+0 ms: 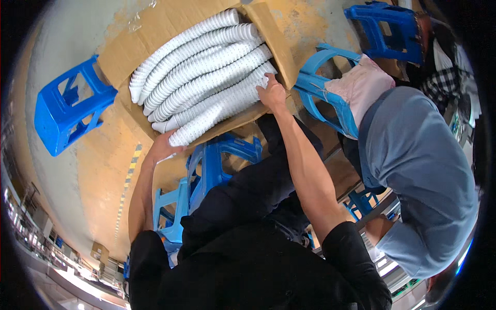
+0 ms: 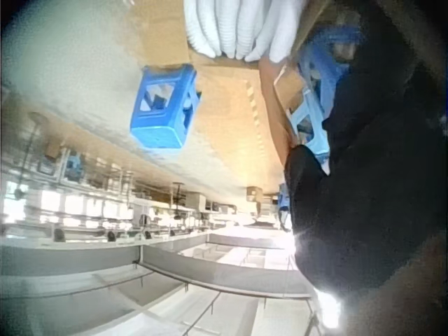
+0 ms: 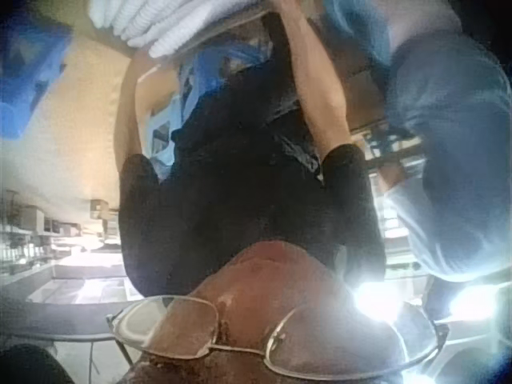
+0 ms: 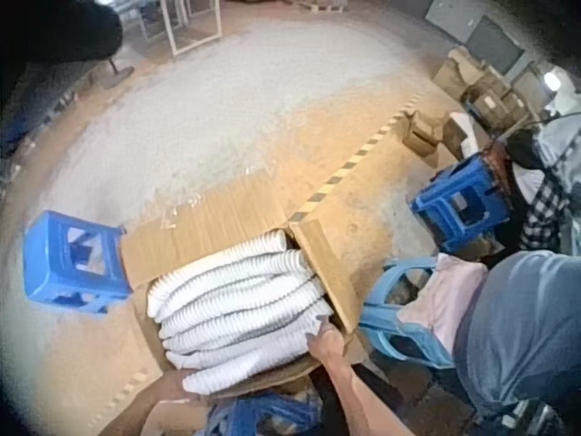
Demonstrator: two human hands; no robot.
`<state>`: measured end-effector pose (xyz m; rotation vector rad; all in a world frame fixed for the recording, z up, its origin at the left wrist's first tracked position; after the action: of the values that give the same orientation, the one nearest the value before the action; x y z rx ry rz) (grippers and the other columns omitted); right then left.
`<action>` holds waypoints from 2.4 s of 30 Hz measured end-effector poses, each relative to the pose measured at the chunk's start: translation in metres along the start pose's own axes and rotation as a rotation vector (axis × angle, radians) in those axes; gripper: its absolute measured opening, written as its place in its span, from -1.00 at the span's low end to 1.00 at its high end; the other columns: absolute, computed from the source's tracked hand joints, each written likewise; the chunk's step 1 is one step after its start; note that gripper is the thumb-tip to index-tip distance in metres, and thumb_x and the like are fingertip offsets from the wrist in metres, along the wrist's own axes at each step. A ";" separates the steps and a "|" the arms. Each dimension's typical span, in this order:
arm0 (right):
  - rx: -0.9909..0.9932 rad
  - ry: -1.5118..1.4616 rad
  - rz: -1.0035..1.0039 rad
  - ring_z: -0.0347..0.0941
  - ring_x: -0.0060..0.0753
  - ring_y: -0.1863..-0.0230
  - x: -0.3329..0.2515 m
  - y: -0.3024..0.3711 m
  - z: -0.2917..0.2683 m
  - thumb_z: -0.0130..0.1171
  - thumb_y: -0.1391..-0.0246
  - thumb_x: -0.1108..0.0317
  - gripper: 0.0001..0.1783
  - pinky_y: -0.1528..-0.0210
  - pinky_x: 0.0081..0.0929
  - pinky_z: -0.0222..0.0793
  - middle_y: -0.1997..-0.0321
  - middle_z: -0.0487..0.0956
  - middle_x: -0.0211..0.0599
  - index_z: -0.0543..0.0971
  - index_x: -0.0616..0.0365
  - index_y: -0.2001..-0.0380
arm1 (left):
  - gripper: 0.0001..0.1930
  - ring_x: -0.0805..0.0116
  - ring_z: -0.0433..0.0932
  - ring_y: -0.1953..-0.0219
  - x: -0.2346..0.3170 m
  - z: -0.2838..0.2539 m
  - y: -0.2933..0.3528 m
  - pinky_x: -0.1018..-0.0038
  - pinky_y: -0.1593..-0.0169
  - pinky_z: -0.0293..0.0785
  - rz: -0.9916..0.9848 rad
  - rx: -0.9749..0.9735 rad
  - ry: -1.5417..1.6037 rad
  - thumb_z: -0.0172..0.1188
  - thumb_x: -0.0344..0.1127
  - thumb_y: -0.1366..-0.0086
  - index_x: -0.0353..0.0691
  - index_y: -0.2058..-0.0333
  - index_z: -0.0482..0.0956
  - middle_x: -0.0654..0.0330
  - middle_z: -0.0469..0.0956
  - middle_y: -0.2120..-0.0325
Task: The person drills into white light bulb casings using a power drill, stacks and organizes the casings on the workbench, and retrieves stacks of bulb casings from a box by hand.
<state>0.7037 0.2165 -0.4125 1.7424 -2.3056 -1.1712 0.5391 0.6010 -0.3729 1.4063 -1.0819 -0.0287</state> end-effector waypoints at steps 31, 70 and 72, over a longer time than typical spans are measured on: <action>1.710 -0.393 1.086 0.46 -0.04 -0.26 0.178 0.873 -0.147 0.26 -0.15 0.35 -0.28 -0.30 -0.30 0.30 -0.20 0.53 0.17 0.31 0.25 -0.35 | -0.31 -0.07 0.58 0.05 0.494 0.396 0.317 0.20 -0.03 0.49 1.539 -0.664 -1.009 0.52 -0.29 0.07 -0.29 -0.09 0.51 -0.08 0.60 0.07; 0.526 -0.328 1.203 0.16 0.10 -0.44 0.157 0.929 0.012 0.37 0.15 0.22 0.11 -0.43 -0.11 0.09 -0.47 0.17 0.16 0.09 0.09 -0.49 | -0.58 0.05 0.63 0.18 0.221 0.142 -0.164 0.14 0.07 0.52 0.784 0.320 -0.768 0.28 -0.35 -0.20 -0.18 -0.06 0.54 0.01 0.61 0.19; 0.610 -0.396 1.154 0.21 0.08 -0.39 0.141 0.940 0.010 0.37 0.17 0.24 0.12 -0.38 -0.12 0.16 -0.39 0.26 0.11 0.10 0.10 -0.49 | -0.57 0.05 0.63 0.19 0.230 0.192 -0.203 0.13 0.09 0.53 0.747 0.199 -0.906 0.27 -0.31 -0.21 -0.15 -0.08 0.53 0.03 0.61 0.16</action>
<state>-0.1222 0.1924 0.0581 -0.0856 -3.2537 -0.5947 0.6632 0.2677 -0.4381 1.0688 -2.3689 -0.0161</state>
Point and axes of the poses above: each hand's wrist, its own y-axis away from the middle knuckle, its own z-axis out of the palm, x = y × z, the point moved 7 cm from there along -y, towards the middle knuckle
